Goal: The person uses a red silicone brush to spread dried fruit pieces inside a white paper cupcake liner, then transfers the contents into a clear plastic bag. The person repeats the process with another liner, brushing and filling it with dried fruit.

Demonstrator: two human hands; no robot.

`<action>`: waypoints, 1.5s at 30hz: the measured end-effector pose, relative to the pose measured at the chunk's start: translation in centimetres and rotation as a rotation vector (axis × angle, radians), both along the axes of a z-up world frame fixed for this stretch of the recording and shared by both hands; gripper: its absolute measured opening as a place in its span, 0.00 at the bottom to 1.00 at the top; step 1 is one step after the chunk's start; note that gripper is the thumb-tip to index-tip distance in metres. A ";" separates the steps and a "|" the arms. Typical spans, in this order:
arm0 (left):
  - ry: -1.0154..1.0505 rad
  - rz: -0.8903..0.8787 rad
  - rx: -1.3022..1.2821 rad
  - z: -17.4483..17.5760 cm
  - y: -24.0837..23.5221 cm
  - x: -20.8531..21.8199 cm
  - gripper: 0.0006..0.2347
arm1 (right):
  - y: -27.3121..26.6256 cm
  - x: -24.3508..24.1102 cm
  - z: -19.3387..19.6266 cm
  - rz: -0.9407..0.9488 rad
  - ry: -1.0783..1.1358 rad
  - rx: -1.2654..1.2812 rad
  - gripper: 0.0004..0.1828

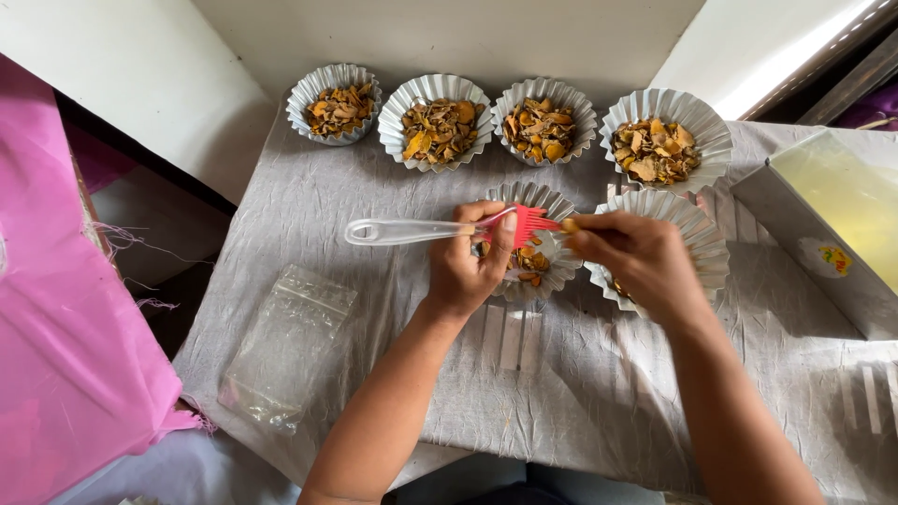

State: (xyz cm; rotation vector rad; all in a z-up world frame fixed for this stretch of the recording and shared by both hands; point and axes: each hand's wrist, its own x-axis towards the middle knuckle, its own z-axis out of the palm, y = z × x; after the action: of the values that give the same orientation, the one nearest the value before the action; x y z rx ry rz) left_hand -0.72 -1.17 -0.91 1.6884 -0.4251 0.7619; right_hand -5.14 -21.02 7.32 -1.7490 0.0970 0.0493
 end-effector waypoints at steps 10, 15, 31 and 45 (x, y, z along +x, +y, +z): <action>0.000 -0.062 0.086 1.7 1.0 -0.4 0.12 | -5.6 -2.3 -0.2 -0.017 0.181 -1.128 0.26; 0.035 -0.009 0.108 1.5 1.1 -0.3 0.12 | -2.0 -1.1 -0.1 0.053 -0.153 -0.879 0.31; 0.038 0.099 0.003 0.8 0.4 0.4 0.08 | 3.5 4.7 -5.8 0.607 -0.204 -1.071 0.11; 0.149 -0.034 -0.149 -1.5 0.3 0.8 0.09 | -0.1 3.9 -6.6 -0.004 0.084 0.384 0.10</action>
State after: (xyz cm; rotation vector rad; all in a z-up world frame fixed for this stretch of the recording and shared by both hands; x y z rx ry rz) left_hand 0.03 -0.91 -2.40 1.5816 -0.2859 0.6227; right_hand -1.25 -21.07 0.75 -1.3627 0.1427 0.1294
